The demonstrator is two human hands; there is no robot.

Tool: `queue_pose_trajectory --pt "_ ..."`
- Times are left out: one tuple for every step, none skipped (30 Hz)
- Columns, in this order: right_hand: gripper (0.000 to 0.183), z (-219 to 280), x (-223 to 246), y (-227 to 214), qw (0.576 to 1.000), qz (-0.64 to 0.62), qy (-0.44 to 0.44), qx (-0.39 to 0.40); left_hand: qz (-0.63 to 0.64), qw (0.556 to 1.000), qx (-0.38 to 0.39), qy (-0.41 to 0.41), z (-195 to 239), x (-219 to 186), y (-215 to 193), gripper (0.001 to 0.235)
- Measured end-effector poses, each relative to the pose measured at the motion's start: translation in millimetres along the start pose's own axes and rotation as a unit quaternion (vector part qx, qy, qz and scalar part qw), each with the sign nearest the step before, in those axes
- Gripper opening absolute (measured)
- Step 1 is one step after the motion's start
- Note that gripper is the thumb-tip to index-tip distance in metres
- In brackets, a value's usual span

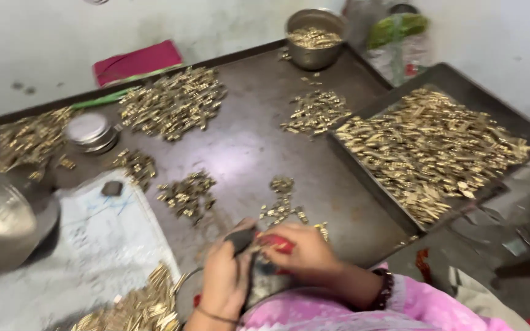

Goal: Sorting and using wire cutters to clip off excess metal from small brass components at a workbench.

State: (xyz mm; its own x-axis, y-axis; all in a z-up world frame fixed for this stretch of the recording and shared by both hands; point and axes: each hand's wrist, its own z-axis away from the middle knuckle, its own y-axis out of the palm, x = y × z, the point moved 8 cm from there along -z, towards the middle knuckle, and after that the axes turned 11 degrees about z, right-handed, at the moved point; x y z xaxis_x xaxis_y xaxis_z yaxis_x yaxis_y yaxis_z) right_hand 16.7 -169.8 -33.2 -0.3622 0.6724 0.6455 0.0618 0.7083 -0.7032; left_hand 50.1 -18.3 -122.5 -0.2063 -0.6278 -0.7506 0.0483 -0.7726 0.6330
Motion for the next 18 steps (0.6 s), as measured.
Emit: queue_pose_trajectory --pt "0.026 -1 0 3 1.000 -0.007 -0.008 0.013 0.002 1.000 -0.015 0.007 0 1 -3 0.039" --pt "0.024 -2 -3 -2 1.000 0.000 -0.003 -0.014 0.072 0.997 -0.018 -0.027 -1 9 -2 0.036" --pt "0.022 -5 -6 -7 0.999 0.007 0.003 -0.041 0.143 0.988 -0.020 -0.059 -2 17 -1 0.033" --pt "0.022 -8 0 -8 1.000 0.001 -0.004 -0.029 0.146 0.987 -0.032 -0.050 -5 17 -7 0.033" --pt "0.025 -11 0 -11 0.999 0.004 0.023 -0.030 0.150 0.987 -0.025 -0.053 -8 19 -10 0.034" --pt "0.027 -13 -2 -17 0.998 0.011 0.053 -0.034 0.153 0.986 -0.014 -0.059 -12 23 -10 0.035" --pt "0.027 -16 0 -15 0.998 0.008 0.048 -0.025 0.156 0.986 -0.022 -0.054 -11 18 -11 0.035" --pt "0.026 -17 -5 -16 0.995 0.027 0.087 -0.027 0.181 0.980 -0.034 -0.075 -10 17 -9 0.035" --pt "0.025 -18 -10 -19 0.991 0.045 0.125 -0.029 0.205 0.973 -0.045 -0.096 -10 17 -7 0.035" --pt "0.025 -21 -11 -18 0.991 0.046 0.126 -0.027 0.207 0.972 -0.047 -0.096 -10 14 -7 0.035" --pt "0.024 -25 -3 -19 0.995 0.057 0.073 -0.040 0.211 0.970 -0.057 -0.105 -9 14 -7 0.034" --pt "0.023 -27 4 -21 0.996 0.067 0.021 -0.054 0.215 0.968 -0.066 -0.114 -9 14 -6 0.033" --pt "0.023 -31 7 -23 0.996 0.068 0.023 -0.052 0.215 0.967 -0.067 -0.116 -11 14 -6 0.033" --pt "0.021 -34 13 -20 0.995 0.100 -0.001 -0.029 0.217 0.965 -0.074 -0.128 -11 16 -6 0.033" --pt "0.019 -38 20 -17 0.991 0.132 -0.024 -0.005 0.219 0.962 -0.081 -0.140 -12 18 -7 0.033" --pt "0.019 -40 20 -18 0.991 0.132 -0.022 -0.003 0.220 0.962 -0.083 -0.142 -15 25 -13 0.033" --pt "0.022 -42 20 -20 0.993 0.111 -0.021 -0.013 0.211 0.964 -0.082 -0.143 -18 32 -18 0.035" --pt "0.026 -45 21 -21 0.995 0.090 -0.022 -0.024 0.202 0.966 -0.081 -0.142 -22 38 -25 0.036"
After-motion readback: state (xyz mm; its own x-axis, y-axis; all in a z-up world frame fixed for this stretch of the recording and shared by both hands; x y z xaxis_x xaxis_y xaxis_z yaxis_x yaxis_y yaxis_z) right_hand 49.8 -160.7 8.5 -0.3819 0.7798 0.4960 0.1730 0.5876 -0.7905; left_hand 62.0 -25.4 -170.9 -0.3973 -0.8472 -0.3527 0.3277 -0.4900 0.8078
